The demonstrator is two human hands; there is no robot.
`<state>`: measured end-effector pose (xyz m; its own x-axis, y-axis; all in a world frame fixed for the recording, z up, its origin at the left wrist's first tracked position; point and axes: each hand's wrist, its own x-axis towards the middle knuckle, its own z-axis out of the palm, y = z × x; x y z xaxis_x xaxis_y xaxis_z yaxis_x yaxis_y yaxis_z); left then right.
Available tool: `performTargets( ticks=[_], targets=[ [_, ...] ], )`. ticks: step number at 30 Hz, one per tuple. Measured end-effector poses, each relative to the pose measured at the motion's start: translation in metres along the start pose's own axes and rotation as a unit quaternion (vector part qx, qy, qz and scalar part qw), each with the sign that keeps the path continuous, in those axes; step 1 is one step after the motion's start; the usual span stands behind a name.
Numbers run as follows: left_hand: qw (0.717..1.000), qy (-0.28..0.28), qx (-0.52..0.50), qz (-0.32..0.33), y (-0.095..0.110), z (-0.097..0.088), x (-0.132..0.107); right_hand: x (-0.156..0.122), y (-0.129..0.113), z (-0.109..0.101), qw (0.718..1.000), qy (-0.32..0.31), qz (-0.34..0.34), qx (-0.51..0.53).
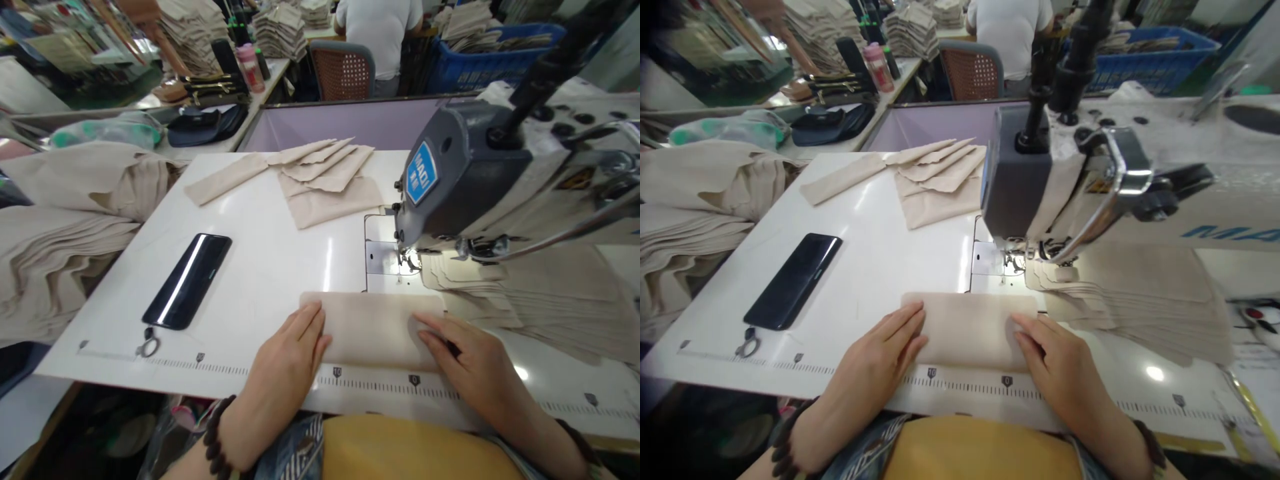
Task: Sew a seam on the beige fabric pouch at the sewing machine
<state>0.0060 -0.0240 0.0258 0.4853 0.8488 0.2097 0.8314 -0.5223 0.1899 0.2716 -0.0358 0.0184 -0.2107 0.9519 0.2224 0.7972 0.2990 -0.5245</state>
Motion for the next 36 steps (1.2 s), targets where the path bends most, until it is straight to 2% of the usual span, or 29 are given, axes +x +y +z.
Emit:
performTargets(
  ticks=[6, 15, 21, 29, 36],
  targets=[
    [1.000, 0.017, 0.011, 0.014, -0.010, 0.004, 0.003, -0.002, -0.003, -0.002, 0.997, -0.024, 0.047, 0.047],
    [0.998, 0.000, 0.039, 0.051, -0.015, 0.004, 0.004, -0.002, -0.003, -0.002, 0.992, -0.034, 0.059, 0.103],
    [0.998, -0.001, 0.044, 0.051, -0.015, 0.004, 0.005, 0.000, -0.002, 0.000, 0.993, -0.020, 0.055, 0.107],
    [0.999, 0.000, 0.035, 0.042, -0.016, 0.006, 0.004, 0.002, -0.002, -0.001, 0.992, -0.029, 0.066, 0.105],
    [0.997, 0.012, 0.055, 0.059, -0.014, 0.005, 0.007, 0.004, -0.002, -0.002, 0.990, -0.037, 0.082, 0.108]
  ],
)
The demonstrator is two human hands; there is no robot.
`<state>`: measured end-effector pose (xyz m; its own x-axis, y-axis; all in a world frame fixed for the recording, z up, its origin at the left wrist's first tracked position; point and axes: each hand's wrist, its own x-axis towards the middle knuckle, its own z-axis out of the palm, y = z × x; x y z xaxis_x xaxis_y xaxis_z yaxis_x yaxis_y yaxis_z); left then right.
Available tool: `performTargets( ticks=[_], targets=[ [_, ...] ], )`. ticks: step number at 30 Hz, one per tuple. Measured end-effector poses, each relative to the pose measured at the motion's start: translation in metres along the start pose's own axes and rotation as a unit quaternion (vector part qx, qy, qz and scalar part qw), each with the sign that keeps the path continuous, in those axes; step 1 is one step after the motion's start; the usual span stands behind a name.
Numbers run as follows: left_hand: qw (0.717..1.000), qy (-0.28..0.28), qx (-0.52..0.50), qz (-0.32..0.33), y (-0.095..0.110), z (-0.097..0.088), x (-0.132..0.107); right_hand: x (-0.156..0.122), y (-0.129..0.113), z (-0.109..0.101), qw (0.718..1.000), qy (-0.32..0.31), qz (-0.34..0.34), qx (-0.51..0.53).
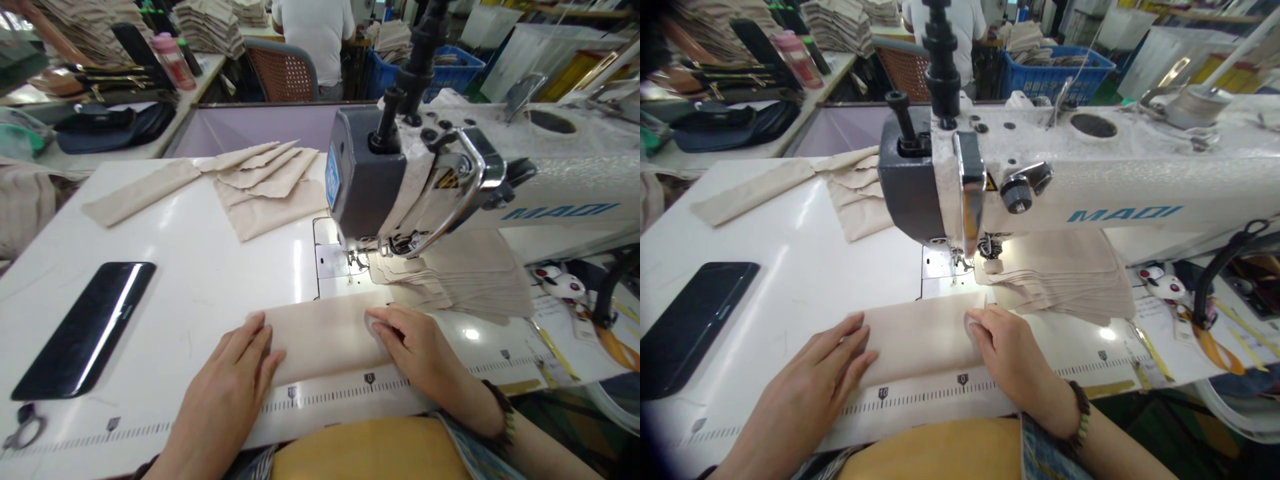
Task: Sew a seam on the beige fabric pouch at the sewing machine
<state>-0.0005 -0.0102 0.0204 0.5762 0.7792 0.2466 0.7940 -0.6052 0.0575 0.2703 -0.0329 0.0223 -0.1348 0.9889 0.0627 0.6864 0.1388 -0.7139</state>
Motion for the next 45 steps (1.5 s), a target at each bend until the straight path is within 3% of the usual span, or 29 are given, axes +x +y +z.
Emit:
performTargets(
  ticks=[11, 14, 17, 20, 23, 25, 30, 36, 41, 45],
  targets=[
    [0.998, 0.053, 0.020, -0.005, 0.005, 0.003, 0.006, 0.004, 0.000, -0.006, 0.999, -0.009, 0.045, -0.006],
    [0.999, 0.041, 0.018, -0.010, 0.004, 0.004, 0.007, 0.002, -0.002, -0.006, 0.994, -0.014, 0.036, -0.102],
    [1.000, 0.021, -0.001, -0.008, 0.004, 0.003, 0.011, 0.002, -0.007, -0.004, 0.964, -0.007, 0.018, -0.264],
    [0.997, -0.014, -0.039, 0.058, 0.007, -0.003, 0.018, 0.007, -0.012, 0.000, 0.934, 0.016, -0.100, -0.344],
    [0.984, -0.082, -0.065, 0.143, 0.014, -0.011, 0.029, 0.015, -0.015, 0.003, 0.912, -0.020, -0.275, -0.302],
    [0.980, -0.120, -0.062, 0.144, 0.021, -0.015, 0.037, 0.021, -0.017, 0.004, 0.912, -0.067, -0.312, -0.257],
    [0.984, -0.155, -0.056, 0.061, 0.041, -0.010, 0.048, 0.024, -0.027, 0.014, 0.937, -0.091, -0.241, -0.238],
    [0.996, -0.089, -0.030, 0.010, 0.047, 0.016, 0.031, 0.014, -0.016, 0.035, 0.926, -0.049, -0.253, -0.275],
    [0.998, -0.062, 0.002, 0.008, 0.041, 0.024, 0.024, 0.010, -0.003, 0.040, 0.919, -0.022, -0.269, -0.288],
    [0.997, -0.068, 0.047, -0.013, 0.017, 0.022, 0.011, 0.010, -0.004, 0.040, 0.922, -0.028, -0.247, -0.297]
  ],
)
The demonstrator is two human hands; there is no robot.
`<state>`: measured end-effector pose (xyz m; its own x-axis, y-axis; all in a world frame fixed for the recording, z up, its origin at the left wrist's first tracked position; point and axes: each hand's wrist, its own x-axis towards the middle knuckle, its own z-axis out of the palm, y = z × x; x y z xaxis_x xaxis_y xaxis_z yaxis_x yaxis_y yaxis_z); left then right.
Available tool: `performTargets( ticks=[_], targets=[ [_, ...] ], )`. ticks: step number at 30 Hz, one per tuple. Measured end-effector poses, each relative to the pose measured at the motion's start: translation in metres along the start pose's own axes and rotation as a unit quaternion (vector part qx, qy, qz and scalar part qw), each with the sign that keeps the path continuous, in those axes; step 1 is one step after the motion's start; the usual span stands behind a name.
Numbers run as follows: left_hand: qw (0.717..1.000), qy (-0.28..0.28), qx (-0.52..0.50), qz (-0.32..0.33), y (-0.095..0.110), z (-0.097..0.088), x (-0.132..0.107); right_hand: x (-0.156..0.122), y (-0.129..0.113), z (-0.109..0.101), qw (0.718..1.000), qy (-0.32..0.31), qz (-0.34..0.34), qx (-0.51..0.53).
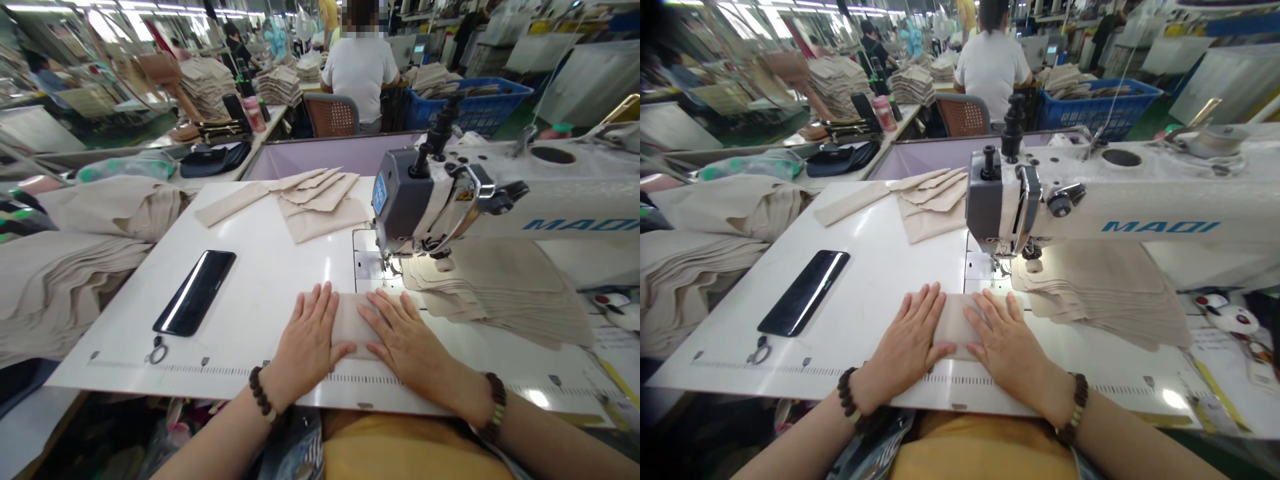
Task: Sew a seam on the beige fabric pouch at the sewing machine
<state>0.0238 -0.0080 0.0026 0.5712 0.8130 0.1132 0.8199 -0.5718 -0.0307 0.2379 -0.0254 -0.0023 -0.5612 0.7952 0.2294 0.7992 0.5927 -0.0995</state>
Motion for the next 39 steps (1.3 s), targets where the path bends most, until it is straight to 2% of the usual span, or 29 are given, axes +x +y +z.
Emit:
performTargets(
  ticks=[4, 6, 8, 10, 12, 14, 17, 19, 21, 24, 27, 30, 34, 39],
  targets=[
    [0.996, 0.009, 0.052, -0.073, -0.033, 0.004, -0.019, 0.000, -0.001, 0.001, 1.000, -0.002, 0.007, 0.007],
    [0.993, 0.025, 0.073, -0.089, -0.039, 0.001, -0.024, 0.000, 0.000, 0.002, 1.000, 0.003, 0.008, 0.008],
    [0.990, 0.062, 0.087, -0.093, -0.035, -0.005, -0.025, 0.001, 0.000, 0.003, 1.000, 0.009, 0.009, 0.009],
    [0.990, 0.099, 0.073, -0.064, -0.021, -0.015, -0.024, 0.001, 0.000, 0.004, 1.000, 0.012, 0.008, 0.014],
    [0.996, 0.089, 0.022, -0.002, -0.004, -0.024, -0.022, 0.002, 0.000, 0.003, 1.000, 0.014, 0.012, 0.024],
    [0.998, 0.042, -0.028, 0.035, 0.010, -0.029, -0.017, 0.002, -0.002, 0.001, 0.999, 0.020, 0.021, 0.034],
    [0.998, -0.008, -0.053, 0.015, 0.016, -0.030, 0.000, 0.002, -0.003, -0.003, 0.998, 0.038, 0.036, 0.045],
    [0.999, -0.010, -0.050, 0.013, 0.011, -0.027, 0.019, 0.002, 0.000, -0.008, 0.997, 0.045, 0.046, 0.043],
    [0.998, -0.008, -0.040, 0.039, 0.003, -0.024, 0.040, 0.002, 0.007, -0.014, 0.997, 0.041, 0.046, 0.041],
    [0.996, -0.018, -0.020, 0.082, -0.005, -0.022, 0.072, 0.004, 0.024, -0.024, 0.999, 0.011, 0.005, 0.032],
    [0.991, -0.037, -0.023, 0.127, -0.001, -0.025, 0.094, 0.008, 0.044, -0.032, 0.998, -0.030, -0.059, -0.011],
    [0.982, -0.056, -0.055, 0.169, 0.010, -0.027, 0.105, 0.009, 0.059, -0.032, 0.993, -0.050, -0.097, -0.054],
    [0.988, -0.033, -0.072, 0.135, 0.019, -0.023, 0.114, 0.006, 0.068, -0.025, 0.995, -0.041, -0.076, -0.047],
    [0.992, -0.013, -0.071, 0.108, 0.017, -0.017, 0.120, 0.004, 0.071, -0.020, 0.997, -0.042, -0.062, -0.013]
  ],
)
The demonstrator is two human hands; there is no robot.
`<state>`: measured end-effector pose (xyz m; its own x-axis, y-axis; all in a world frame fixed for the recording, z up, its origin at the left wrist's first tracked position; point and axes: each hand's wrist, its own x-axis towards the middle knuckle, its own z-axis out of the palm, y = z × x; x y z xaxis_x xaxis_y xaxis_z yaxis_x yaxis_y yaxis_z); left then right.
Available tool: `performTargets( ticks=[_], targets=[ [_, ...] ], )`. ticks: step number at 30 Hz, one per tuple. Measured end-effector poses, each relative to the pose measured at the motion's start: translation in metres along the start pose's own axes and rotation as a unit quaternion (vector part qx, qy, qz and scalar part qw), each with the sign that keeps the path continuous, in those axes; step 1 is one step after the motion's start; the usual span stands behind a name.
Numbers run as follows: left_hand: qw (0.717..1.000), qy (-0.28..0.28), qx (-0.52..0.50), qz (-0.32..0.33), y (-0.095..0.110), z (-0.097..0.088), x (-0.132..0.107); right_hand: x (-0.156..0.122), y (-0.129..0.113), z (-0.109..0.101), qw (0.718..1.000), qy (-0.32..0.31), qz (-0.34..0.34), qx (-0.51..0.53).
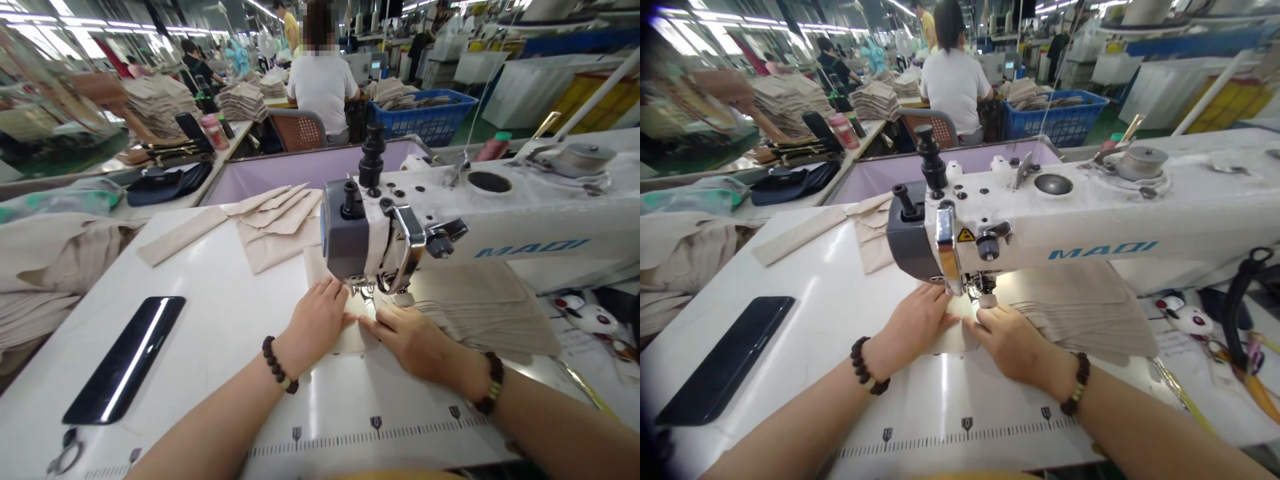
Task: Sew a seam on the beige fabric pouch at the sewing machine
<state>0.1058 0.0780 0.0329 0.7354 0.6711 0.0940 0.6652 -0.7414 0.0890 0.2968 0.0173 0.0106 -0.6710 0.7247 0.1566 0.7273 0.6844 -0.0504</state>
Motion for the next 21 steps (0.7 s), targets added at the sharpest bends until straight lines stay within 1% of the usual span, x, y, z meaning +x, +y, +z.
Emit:
performTargets(
  ticks=[3, 6, 12, 21],
  targets=[
    [1.000, 0.002, 0.002, -0.002, -0.002, 0.002, 0.001, 0.001, 0.001, -0.001, 1.000, 0.011, 0.010, 0.012],
    [1.000, 0.004, -0.007, 0.010, -0.006, 0.004, 0.002, 0.002, 0.001, -0.003, 0.999, 0.020, 0.018, 0.029],
    [0.999, -0.001, -0.014, 0.034, -0.014, 0.004, 0.002, 0.005, -0.003, -0.005, 0.998, -0.002, 0.047, 0.041],
    [0.999, -0.007, -0.012, 0.037, -0.016, 0.005, 0.004, 0.007, -0.004, -0.002, 0.994, 0.014, 0.071, 0.079]
  ],
)
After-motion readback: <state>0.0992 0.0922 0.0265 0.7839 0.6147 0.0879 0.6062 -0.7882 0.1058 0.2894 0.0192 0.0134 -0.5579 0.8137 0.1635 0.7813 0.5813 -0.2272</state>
